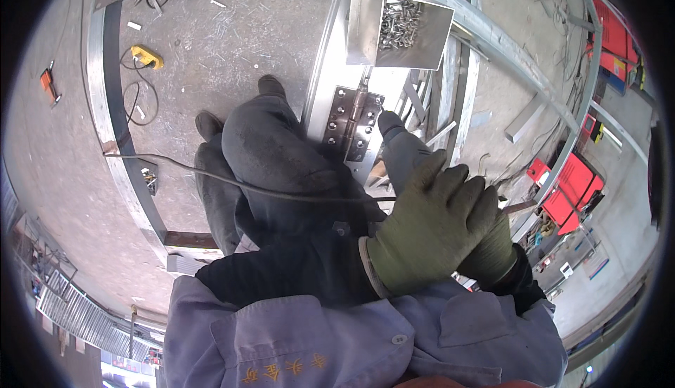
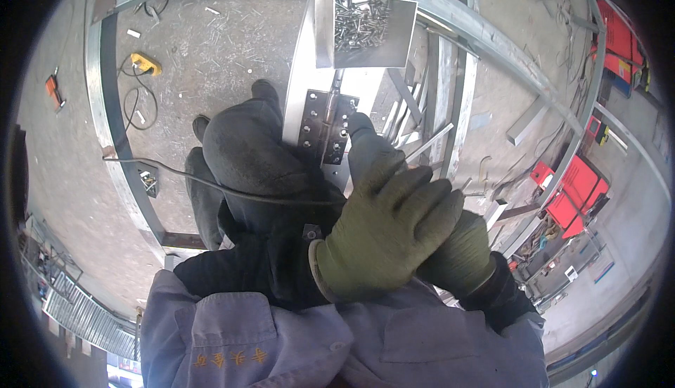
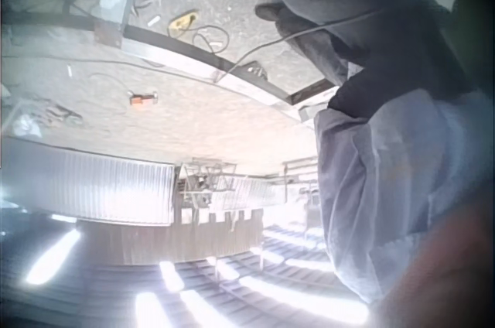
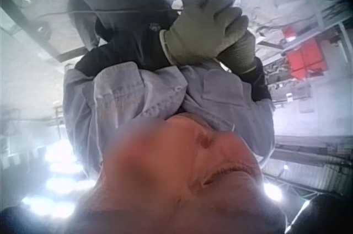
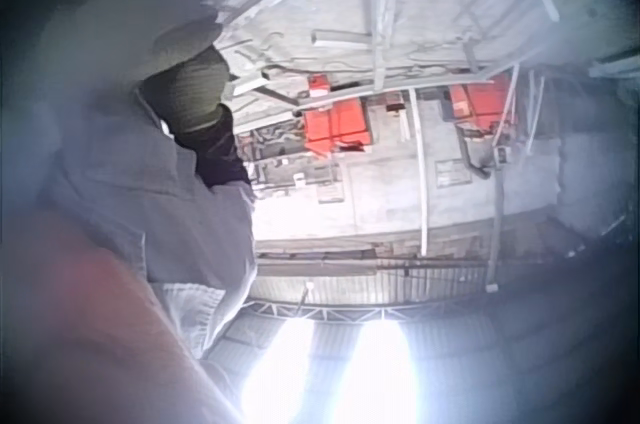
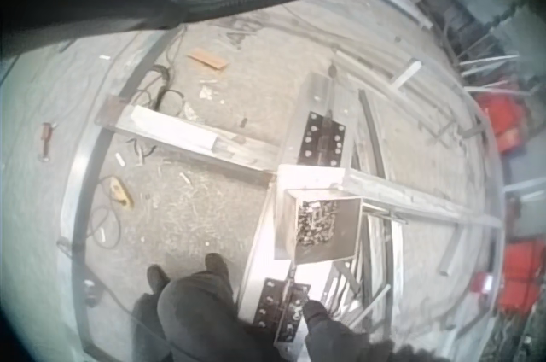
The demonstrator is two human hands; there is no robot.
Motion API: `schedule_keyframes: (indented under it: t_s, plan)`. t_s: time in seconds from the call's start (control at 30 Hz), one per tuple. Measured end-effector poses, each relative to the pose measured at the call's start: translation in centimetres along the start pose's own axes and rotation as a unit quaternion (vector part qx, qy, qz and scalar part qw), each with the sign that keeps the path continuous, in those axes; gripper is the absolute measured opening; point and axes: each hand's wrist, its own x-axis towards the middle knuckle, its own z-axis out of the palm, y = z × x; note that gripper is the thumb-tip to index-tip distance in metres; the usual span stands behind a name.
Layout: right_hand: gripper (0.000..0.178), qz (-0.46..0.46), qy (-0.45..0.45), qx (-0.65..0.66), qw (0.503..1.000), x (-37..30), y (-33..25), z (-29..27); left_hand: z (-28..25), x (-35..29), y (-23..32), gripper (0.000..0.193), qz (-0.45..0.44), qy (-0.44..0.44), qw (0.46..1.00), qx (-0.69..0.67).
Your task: The person uses a corded electric drill to fasten screws into metal hinges attached to a metal frame. They repeatedly pick up screws, align them with holes, and drive them in while seated on the floor.
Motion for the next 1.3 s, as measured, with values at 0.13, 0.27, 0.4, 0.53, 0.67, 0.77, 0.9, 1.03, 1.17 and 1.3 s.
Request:
schedule_keyframes:
  t_s: [0.13,0.27,0.4,0.53,0.67,0.77,0.9,1.03,1.17,1.3]
  plan:
    - [0.061,0.018,0.019,0.024,0.999,-0.3,-0.9,2.0,-0.6,0.2,0.1,0.051,-0.023,-0.058,0.997,0.048]
    - [0.060,0.004,0.008,-0.005,1.000,-0.2,-1.0,2.1,-1.2,-0.3,-0.8,0.053,-0.043,-0.103,0.994,0.005]
    - [0.060,0.005,-0.002,-0.012,1.000,0.1,-1.0,1.9,-1.0,0.5,-1.1,0.054,-0.032,-0.124,0.992,0.010]
    - [0.060,0.002,-0.016,-0.016,1.000,0.2,-0.8,1.3,-1.4,1.7,-1.0,0.051,-0.049,-0.150,0.987,-0.015]
    - [0.059,0.003,-0.035,-0.019,0.999,0.3,-0.6,0.8,-1.6,3.0,-0.8,0.049,-0.062,-0.161,0.984,-0.033]
    - [0.059,0.004,-0.049,-0.022,0.999,0.4,-0.5,0.3,-1.6,3.7,-1.3,0.048,-0.058,-0.181,0.978,-0.080]
    - [0.059,0.002,-0.064,-0.024,0.998,0.6,-0.4,-0.3,-1.2,4.5,-1.0,0.047,-0.081,-0.167,0.978,-0.098]
    - [0.058,0.003,-0.076,-0.027,0.997,0.8,-0.3,-0.7,-1.7,5.4,-1.4,0.048,-0.082,-0.180,0.973,-0.115]
    - [0.058,0.001,-0.086,-0.031,0.996,1.0,-0.2,-1.1,-1.8,5.8,-1.7,0.049,-0.076,-0.173,0.976,-0.110]
    - [0.058,0.001,-0.093,-0.033,0.995,1.0,-0.3,-1.5,-1.5,5.7,-1.8,0.049,-0.076,-0.171,0.974,-0.125]
